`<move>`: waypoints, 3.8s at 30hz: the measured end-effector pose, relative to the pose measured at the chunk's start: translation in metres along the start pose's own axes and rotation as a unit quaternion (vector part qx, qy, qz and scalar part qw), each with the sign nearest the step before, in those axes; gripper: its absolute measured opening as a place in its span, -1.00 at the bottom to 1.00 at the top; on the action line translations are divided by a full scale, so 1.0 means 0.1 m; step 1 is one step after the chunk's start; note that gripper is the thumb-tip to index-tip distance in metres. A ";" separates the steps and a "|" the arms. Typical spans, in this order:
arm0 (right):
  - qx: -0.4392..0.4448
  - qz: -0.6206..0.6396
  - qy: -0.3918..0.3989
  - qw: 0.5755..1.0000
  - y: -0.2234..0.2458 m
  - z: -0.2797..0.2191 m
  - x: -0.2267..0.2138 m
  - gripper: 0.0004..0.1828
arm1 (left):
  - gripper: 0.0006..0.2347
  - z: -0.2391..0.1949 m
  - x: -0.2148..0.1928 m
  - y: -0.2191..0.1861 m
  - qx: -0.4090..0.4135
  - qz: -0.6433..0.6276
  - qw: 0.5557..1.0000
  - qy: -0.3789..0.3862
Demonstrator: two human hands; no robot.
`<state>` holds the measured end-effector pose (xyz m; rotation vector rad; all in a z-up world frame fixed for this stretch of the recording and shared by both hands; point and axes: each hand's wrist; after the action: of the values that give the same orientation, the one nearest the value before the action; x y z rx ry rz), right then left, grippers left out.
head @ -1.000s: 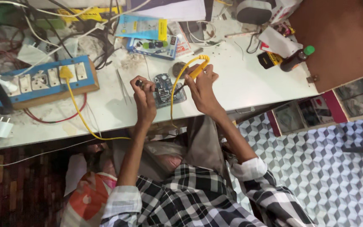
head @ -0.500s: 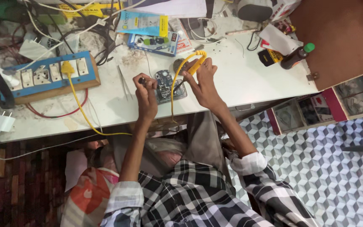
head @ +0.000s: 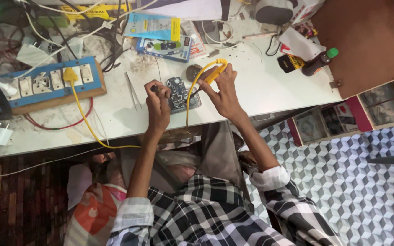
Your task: The person uses a soldering iron and tweezers to work on a small circuit board placed on a white table. They repeatedly apply heat to different points on the board while holding components with tweezers.
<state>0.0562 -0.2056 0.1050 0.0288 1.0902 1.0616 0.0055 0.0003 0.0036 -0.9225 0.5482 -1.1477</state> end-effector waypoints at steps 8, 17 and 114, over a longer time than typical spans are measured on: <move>-0.046 0.011 0.014 0.999 0.03 0.01 0.04 -0.78 | -0.78 0.01 -0.10 0.02 -0.022 0.006 1.000 0.019; -0.038 0.016 0.004 0.999 0.13 0.00 0.15 -0.78 | -0.75 -0.03 -0.07 0.03 -0.026 -0.010 1.000 0.004; 0.210 0.468 -0.200 0.835 -0.68 -1.11 0.75 -0.74 | -0.78 -0.17 -0.18 0.27 0.022 0.021 0.999 -0.015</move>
<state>0.0250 -0.2394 -0.0382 1.1989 0.8866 1.5503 0.0004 0.0148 -0.0301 -0.8861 0.5129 -1.1028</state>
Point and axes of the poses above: each hand's wrist, its own z-axis towards the middle knuckle, its own x-axis out of the palm, y = z × x, and after that the axes turned 2 degrees about x, right-handed
